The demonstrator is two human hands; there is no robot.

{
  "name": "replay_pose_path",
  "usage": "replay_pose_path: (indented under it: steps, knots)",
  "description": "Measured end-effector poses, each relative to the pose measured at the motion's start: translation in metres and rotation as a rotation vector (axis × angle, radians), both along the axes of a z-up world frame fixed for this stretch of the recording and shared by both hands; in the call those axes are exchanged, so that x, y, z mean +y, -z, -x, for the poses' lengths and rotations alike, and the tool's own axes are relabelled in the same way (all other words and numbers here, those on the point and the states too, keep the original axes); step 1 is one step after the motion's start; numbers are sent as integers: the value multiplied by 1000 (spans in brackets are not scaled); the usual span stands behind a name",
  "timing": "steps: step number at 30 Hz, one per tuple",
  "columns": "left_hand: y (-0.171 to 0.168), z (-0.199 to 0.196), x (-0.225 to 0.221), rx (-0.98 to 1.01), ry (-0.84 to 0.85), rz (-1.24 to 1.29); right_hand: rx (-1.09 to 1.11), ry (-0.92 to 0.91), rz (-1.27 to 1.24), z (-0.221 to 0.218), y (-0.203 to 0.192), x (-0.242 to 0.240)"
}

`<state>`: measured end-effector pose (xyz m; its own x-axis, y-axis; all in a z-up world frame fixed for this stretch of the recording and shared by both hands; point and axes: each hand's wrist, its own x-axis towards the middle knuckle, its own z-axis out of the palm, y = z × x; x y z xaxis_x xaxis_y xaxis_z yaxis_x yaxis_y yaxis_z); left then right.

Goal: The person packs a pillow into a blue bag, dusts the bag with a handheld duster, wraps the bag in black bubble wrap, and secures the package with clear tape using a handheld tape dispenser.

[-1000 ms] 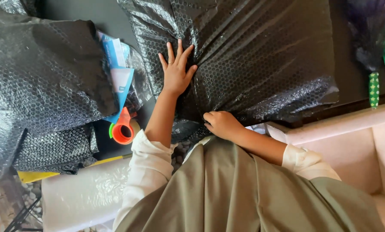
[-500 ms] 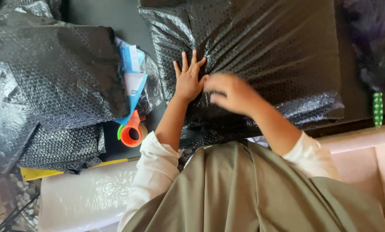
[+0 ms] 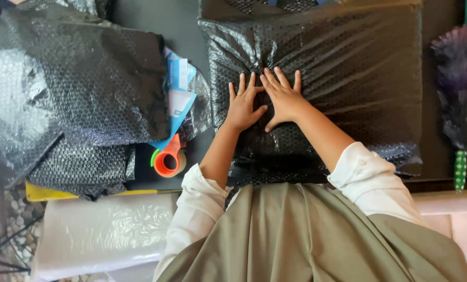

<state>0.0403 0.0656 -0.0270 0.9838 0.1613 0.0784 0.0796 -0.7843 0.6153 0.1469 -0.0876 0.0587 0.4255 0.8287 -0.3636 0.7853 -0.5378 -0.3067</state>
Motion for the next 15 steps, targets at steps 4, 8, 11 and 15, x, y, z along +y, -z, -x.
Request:
replay_pose_path:
  steps: [4,8,11,15]
  knots:
    - [-38,26,13,-345,-43,494,39,10,48,2,-16,4]
    - [-47,115,68,-384,-250,307,23,-21,102,1,-15,8]
    - [-36,205,99,-332,-494,27,9,-30,107,-4,-3,11]
    - [-26,268,79,250,-785,-148,-65,-20,107,0,3,6]
